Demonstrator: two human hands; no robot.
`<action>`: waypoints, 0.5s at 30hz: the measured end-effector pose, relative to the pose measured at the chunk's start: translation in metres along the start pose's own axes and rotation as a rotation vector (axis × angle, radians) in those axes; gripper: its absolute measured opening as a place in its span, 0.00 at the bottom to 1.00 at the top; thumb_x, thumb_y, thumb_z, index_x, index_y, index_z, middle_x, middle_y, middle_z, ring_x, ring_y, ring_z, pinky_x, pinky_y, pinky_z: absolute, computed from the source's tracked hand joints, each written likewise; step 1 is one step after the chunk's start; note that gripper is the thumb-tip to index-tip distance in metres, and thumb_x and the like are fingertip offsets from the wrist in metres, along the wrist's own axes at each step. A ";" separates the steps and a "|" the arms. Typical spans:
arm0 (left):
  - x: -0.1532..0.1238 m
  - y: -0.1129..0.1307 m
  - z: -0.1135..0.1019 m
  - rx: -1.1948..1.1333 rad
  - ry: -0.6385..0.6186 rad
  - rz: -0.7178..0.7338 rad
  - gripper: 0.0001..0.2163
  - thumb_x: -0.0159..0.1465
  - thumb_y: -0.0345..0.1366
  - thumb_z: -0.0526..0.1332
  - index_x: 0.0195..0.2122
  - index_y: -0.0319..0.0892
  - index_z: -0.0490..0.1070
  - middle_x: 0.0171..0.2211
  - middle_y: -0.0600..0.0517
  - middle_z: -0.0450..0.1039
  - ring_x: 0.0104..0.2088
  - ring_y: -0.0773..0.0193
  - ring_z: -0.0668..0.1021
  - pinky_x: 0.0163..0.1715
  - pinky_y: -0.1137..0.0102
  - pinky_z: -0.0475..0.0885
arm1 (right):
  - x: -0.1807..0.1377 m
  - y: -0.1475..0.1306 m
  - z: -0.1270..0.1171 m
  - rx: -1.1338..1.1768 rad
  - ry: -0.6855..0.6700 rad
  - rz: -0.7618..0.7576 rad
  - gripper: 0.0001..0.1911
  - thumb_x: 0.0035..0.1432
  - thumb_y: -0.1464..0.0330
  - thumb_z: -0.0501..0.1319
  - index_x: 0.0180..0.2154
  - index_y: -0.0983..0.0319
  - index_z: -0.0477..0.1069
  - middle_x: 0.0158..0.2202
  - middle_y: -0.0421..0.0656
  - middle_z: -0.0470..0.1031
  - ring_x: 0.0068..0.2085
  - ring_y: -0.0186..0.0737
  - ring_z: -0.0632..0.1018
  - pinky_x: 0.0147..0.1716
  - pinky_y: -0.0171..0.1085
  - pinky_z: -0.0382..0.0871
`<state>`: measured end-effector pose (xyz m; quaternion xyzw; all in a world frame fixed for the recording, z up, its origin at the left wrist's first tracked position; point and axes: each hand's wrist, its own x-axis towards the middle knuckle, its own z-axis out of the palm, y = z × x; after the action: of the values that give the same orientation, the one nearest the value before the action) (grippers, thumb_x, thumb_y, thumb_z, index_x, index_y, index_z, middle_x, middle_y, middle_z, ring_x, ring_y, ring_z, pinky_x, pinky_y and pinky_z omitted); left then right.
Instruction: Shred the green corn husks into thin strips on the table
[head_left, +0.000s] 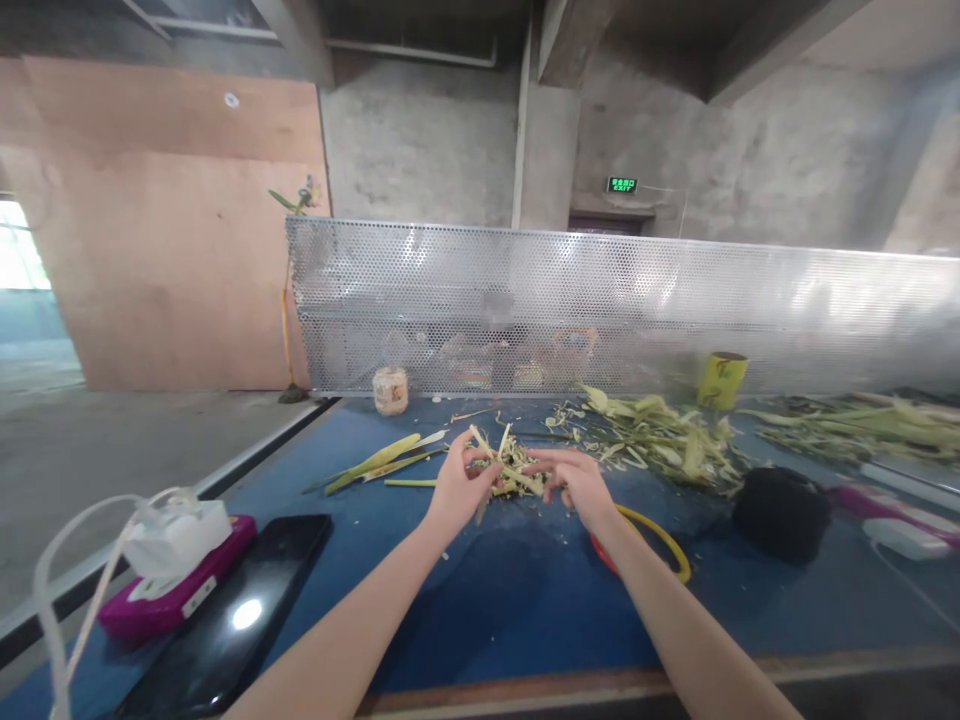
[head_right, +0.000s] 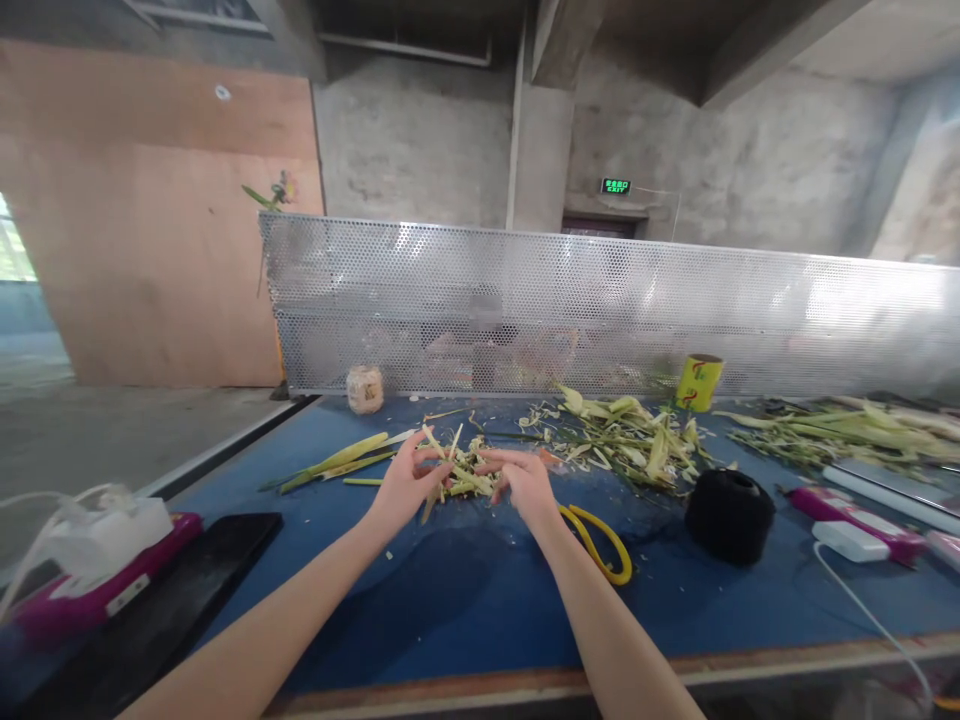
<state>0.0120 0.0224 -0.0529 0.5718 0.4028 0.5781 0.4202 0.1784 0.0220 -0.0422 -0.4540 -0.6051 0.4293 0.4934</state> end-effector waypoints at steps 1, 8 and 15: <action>0.000 0.000 0.000 -0.011 0.000 0.001 0.29 0.49 0.35 0.62 0.50 0.41 0.50 0.35 0.49 0.69 0.20 0.70 0.74 0.18 0.74 0.67 | 0.000 -0.001 0.000 -0.012 -0.015 0.015 0.27 0.30 0.71 0.45 0.34 0.67 0.73 0.30 0.46 0.75 0.16 0.31 0.69 0.10 0.28 0.49; 0.000 0.007 0.001 -0.001 0.040 -0.010 0.28 0.48 0.34 0.62 0.48 0.41 0.51 0.37 0.48 0.68 0.20 0.71 0.73 0.18 0.74 0.68 | 0.001 -0.001 0.004 -0.048 -0.011 0.109 0.21 0.27 0.73 0.44 0.23 0.67 0.72 0.24 0.45 0.76 0.20 0.37 0.74 0.11 0.28 0.55; 0.001 0.008 0.000 0.007 0.077 -0.010 0.26 0.48 0.34 0.62 0.46 0.41 0.51 0.36 0.49 0.67 0.20 0.71 0.72 0.16 0.75 0.67 | 0.004 0.003 0.004 0.126 -0.060 0.223 0.18 0.28 0.74 0.45 0.22 0.64 0.71 0.24 0.45 0.75 0.28 0.42 0.75 0.18 0.34 0.66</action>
<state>0.0123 0.0211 -0.0447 0.5486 0.4233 0.5963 0.4054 0.1741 0.0264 -0.0447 -0.4734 -0.5372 0.5322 0.4518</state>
